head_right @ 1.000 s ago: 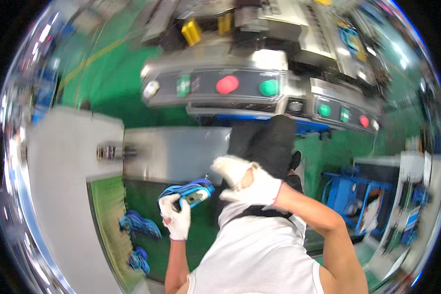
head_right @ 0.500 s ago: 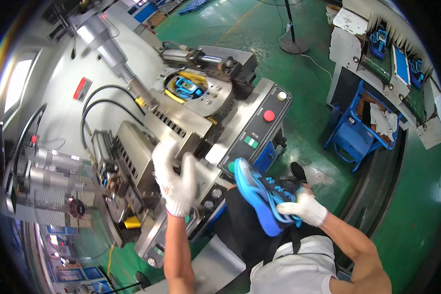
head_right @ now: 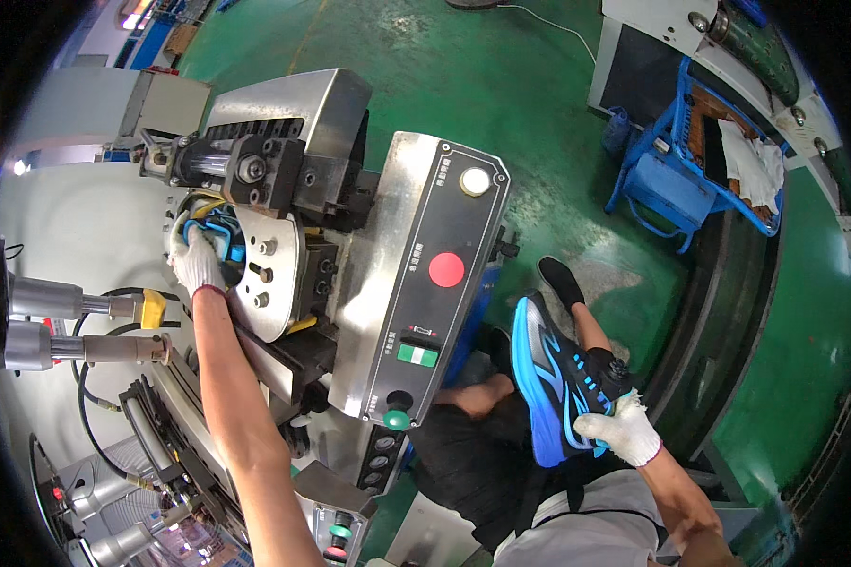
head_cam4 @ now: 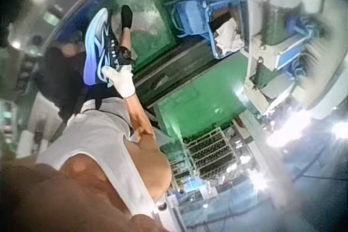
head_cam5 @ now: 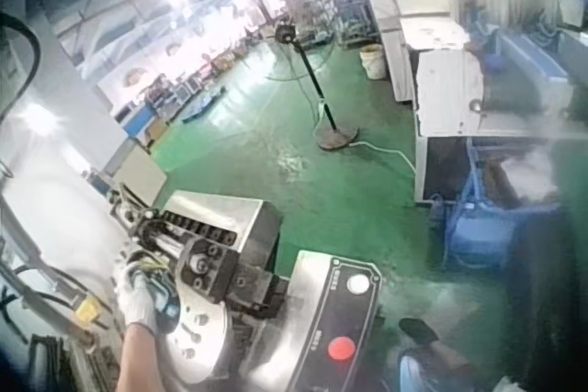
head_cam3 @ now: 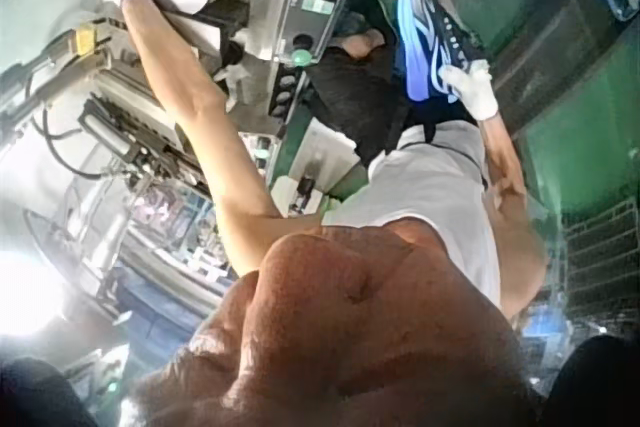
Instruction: The person operates a shoe-making machine by picking shoes from a conveyor, placing them onto the machine molds, pressing buttons to activate the machine, and placing the finished shoes onto another conveyor belt.
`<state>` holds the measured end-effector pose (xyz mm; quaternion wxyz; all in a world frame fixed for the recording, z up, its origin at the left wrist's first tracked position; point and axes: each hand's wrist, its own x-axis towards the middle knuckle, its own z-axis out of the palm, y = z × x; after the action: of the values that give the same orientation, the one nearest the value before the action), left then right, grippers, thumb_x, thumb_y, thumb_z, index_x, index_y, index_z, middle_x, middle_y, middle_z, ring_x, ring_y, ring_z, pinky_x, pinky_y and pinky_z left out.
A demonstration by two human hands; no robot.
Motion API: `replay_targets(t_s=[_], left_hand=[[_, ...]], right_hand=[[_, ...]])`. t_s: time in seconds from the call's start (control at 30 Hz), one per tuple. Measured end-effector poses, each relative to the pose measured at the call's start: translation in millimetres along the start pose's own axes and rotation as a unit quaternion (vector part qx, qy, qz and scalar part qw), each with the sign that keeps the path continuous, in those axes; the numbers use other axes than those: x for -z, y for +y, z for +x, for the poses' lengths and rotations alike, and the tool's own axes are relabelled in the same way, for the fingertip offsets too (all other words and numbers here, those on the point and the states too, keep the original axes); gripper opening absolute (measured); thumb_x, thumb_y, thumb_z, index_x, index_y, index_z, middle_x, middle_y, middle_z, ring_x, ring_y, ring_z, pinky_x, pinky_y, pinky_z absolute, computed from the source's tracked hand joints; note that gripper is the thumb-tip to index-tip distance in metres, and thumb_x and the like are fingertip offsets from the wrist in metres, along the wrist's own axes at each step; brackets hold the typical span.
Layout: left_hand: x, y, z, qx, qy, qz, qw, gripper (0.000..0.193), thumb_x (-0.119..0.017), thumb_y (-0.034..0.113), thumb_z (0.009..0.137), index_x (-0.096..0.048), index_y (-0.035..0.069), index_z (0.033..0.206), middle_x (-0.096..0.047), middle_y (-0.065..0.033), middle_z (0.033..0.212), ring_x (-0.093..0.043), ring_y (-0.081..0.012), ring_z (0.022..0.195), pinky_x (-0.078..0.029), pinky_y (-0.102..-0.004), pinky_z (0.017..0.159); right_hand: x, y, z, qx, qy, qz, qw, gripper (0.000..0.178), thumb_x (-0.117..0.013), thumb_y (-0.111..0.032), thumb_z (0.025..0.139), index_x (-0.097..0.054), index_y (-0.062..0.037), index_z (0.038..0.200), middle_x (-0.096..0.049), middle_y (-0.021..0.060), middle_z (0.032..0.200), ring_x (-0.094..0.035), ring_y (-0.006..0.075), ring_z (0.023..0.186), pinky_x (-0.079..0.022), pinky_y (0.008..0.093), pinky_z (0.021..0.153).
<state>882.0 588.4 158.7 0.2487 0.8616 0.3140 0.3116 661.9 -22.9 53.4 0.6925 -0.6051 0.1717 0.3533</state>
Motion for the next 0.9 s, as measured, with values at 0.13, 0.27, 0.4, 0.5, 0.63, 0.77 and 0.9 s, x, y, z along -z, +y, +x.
replay_targets(t_s=[0.13,0.27,0.4,0.5,0.63,0.77,0.9], left_hand=[[6.3,21.8,-18.6,-0.009,0.086,0.06,0.994,0.026,-0.062,0.014,0.104,-0.075,0.014,0.127,-0.073,-0.0134,0.128,-0.072,-0.0247,0.11,-0.056,-0.0359,0.097],[60.1,51.9,-41.9,-0.052,0.161,-0.137,0.976,0.029,-0.061,0.011,0.106,-0.07,0.004,0.133,-0.073,-0.0092,0.112,-0.067,-0.0163,0.089,-0.057,-0.0296,0.083],[133.2,130.6,-134.0,-0.083,0.195,-0.271,0.939,0.028,-0.058,0.009,0.107,-0.067,0.004,0.133,-0.074,-0.013,0.117,-0.069,-0.0202,0.105,-0.057,-0.0337,0.093],[188.8,108.4,-215.8,-0.299,0.165,-0.213,0.915,0.018,-0.055,0.009,0.11,-0.064,0.004,0.124,-0.072,-0.019,0.124,-0.069,-0.0303,0.115,-0.054,-0.0457,0.104],[226.4,77.3,-351.5,-0.246,-0.182,-0.362,0.88,0.013,-0.068,0.006,0.097,-0.07,0.007,0.111,-0.071,-0.0218,0.126,-0.068,-0.0425,0.118,-0.051,-0.0565,0.107],[249.0,12.7,-476.5,-0.127,-0.335,-0.241,0.902,0.045,-0.065,-0.01,0.072,-0.074,0.008,0.111,-0.07,-0.0192,0.125,-0.067,-0.0438,0.119,-0.052,-0.0525,0.111],[258.4,-25.4,-556.6,-0.057,-0.339,-0.263,0.902,0.049,-0.065,-0.003,0.079,-0.072,0.015,0.123,-0.065,-0.0154,0.132,-0.061,-0.0411,0.129,-0.049,-0.0545,0.113]], right_hand=[[-10.3,-13.6,-1.5,-0.04,-0.042,0.024,0.998,0.069,-0.083,-0.006,0.084,-0.055,0.0037,0.146,-0.066,0.005,0.134,-0.062,0.0129,0.113,-0.054,0.0331,0.1],[-34.1,-26.3,-8.4,0.036,-0.078,0.051,0.995,0.091,-0.081,-0.01,0.083,-0.038,0.0023,0.162,-0.055,0.0094,0.154,-0.054,0.0169,0.133,-0.044,0.0354,0.116],[-34.2,-19.0,-13.9,0.07,-0.017,-0.008,0.997,0.067,-0.083,-0.014,0.084,-0.057,0.0001,0.144,-0.067,0.0046,0.13,-0.062,0.0166,0.109,-0.052,0.0348,0.099],[-75.2,-54.5,-5.6,0.136,-0.02,0.001,0.99,0.056,-0.082,-0.014,0.088,-0.062,0.0,0.138,-0.07,0.0035,0.123,-0.066,0.016,0.104,-0.056,0.0341,0.093],[-115.9,-130.5,23.1,0.266,0.007,-0.172,0.948,0.069,-0.085,-0.034,0.086,-0.06,0.0031,0.139,-0.069,0.0026,0.114,-0.063,0.0155,0.1,-0.054,0.0341,0.086],[-243.7,-243.2,47.7,0.405,0.037,-0.376,0.832,0.068,-0.084,-0.054,0.083,-0.073,0.006,0.111,-0.075,0.0114,0.098,-0.069,0.0167,0.089,-0.056,0.0352,0.081],[-368.1,-320.4,113.4,0.413,-0.082,-0.473,0.774,0.07,-0.081,-0.059,0.079,-0.075,0.0053,0.105,-0.076,0.0183,0.101,-0.073,0.024,0.092,-0.057,0.0381,0.082]])
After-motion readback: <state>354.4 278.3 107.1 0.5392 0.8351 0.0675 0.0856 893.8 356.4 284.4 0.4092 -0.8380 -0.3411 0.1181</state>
